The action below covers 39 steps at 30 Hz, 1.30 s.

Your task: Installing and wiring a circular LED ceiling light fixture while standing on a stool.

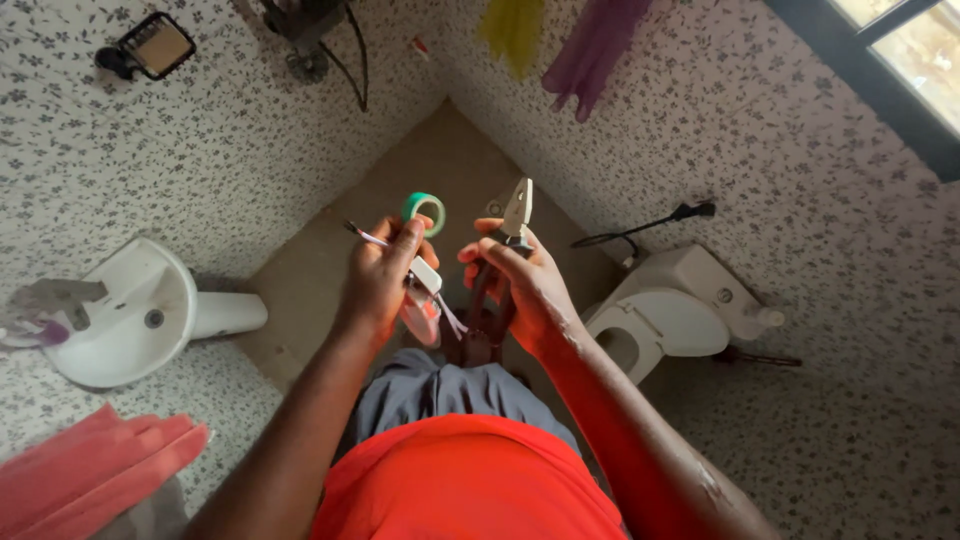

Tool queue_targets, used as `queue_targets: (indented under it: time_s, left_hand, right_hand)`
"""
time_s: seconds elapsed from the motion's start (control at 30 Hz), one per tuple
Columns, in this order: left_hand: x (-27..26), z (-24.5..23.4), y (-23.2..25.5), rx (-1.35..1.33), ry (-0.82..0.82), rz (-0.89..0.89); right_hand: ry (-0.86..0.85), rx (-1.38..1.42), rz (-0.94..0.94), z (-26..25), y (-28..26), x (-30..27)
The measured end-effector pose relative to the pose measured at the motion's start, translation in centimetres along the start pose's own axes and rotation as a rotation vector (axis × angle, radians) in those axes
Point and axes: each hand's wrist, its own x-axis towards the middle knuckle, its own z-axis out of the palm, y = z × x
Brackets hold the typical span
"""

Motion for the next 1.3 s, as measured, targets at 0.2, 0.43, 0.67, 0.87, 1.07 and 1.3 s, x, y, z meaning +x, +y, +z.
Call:
queue_targets:
  time_s: [0.2, 0.43, 0.67, 0.87, 1.07, 1.3]
  left_hand:
    - [0.3, -0.6, 0.1, -0.159, -0.198, -0.080]
    - [-0.1, -1.1, 0.9, -0.102, -0.255, -0.145]
    - [-0.3, -0.9, 1.4, -0.152, -0.296, -0.142]
    - [0.1, -0.7, 1.7, -0.101, -0.145, -0.069]
    - [0.0, -0.4, 1.8, -0.013, 0.017, 0.031]
    - [0.4, -0.8, -0.6, 0.172, 0.049, 0.242]
  right_hand:
    - [0.052, -0.135, -0.101, 1.9, -0.9, 1.0]
    - [0.035, -0.153, -0.082, 2.4, -1.0, 1.6]
    - [0.035, -0.089, -0.026, 1.9, -0.3, 1.2]
    - [0.048, -0.066, 0.002, 2.5, 0.0, 0.3]
    - [-0.041, -0.147, 0.032, 2.8, 0.7, -1.0]
    - [-0.067, -0.232, 0.080, 3.4, 1.0, -1.5]
